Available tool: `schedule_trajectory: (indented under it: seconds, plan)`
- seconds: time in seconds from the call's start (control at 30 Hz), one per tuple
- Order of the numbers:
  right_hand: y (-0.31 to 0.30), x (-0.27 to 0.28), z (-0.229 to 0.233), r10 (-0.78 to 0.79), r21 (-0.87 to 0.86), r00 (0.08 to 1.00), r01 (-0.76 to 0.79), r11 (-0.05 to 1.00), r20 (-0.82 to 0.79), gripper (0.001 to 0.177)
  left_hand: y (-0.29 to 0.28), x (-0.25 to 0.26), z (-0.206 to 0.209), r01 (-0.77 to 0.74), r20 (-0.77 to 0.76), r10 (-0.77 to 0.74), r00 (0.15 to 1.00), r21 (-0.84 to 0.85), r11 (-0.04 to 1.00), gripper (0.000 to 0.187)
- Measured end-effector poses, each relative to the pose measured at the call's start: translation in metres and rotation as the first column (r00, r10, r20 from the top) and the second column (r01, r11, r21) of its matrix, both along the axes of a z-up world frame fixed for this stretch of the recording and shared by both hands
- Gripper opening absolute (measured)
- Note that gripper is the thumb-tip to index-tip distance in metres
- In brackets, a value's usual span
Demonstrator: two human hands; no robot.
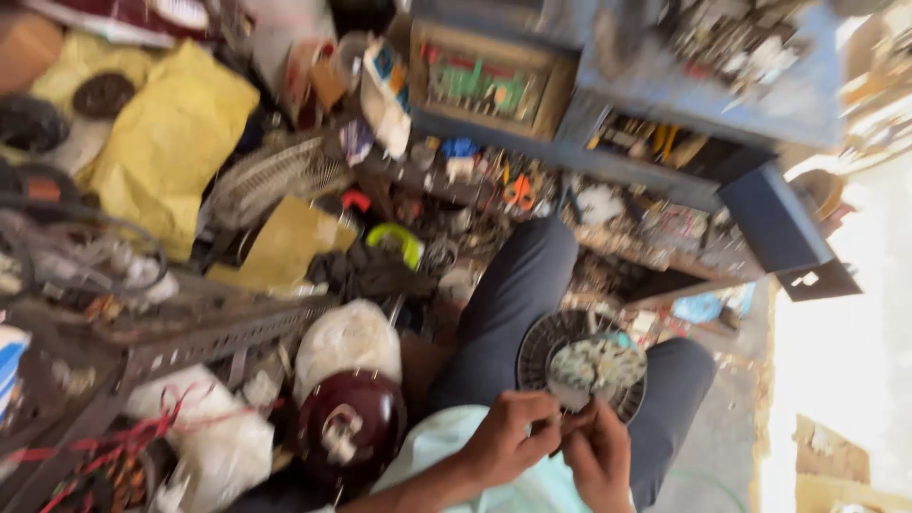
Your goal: Repairing or rewiring a ceiling fan motor component at a cluttered workbench.
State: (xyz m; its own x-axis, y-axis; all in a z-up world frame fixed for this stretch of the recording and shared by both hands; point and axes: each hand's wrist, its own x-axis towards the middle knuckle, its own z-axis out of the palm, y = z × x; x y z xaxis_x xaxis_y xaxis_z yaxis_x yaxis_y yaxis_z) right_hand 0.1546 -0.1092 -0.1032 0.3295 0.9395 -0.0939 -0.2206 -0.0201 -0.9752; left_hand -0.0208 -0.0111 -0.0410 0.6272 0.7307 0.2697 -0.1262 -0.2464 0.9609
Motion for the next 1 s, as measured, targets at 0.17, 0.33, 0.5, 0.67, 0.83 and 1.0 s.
schedule_trajectory:
  seconds: [0.17,0.33,0.5,0.67,0.83,1.0]
  plan:
    - [0.007,0.001,0.006,0.053,0.157,0.92,-0.122,0.98,0.389,0.012,0.008,-0.006,0.012,0.102,-0.009,-0.106,0.994,-0.216,0.971,0.017]
    - [0.01,0.0,-0.004,0.05,0.139,0.943,-0.101,0.985,0.329,0.008,0.011,-0.01,0.015,0.053,-0.06,-0.055,0.997,-0.034,0.998,0.015]
    - [0.022,-0.005,0.054,0.192,0.013,0.92,-0.208,0.978,0.343,0.005,0.004,-0.007,-0.032,0.192,0.143,-0.142,0.98,-0.457,0.868,0.014]
    - [0.029,0.002,0.069,0.191,0.138,0.789,-0.328,0.934,0.584,0.024,0.01,-0.005,-0.054,0.372,0.335,-0.188,0.923,-0.658,0.654,0.018]
    - [0.02,0.005,0.053,0.093,0.153,0.762,-0.246,0.957,0.641,0.032,0.016,-0.004,-0.038,0.372,0.248,-0.278,0.928,-0.684,0.628,0.011]
    - [0.015,0.008,0.035,0.045,0.183,0.818,-0.182,0.966,0.573,0.026,0.018,-0.007,-0.026,0.312,0.123,-0.296,0.947,-0.56,0.768,0.004]
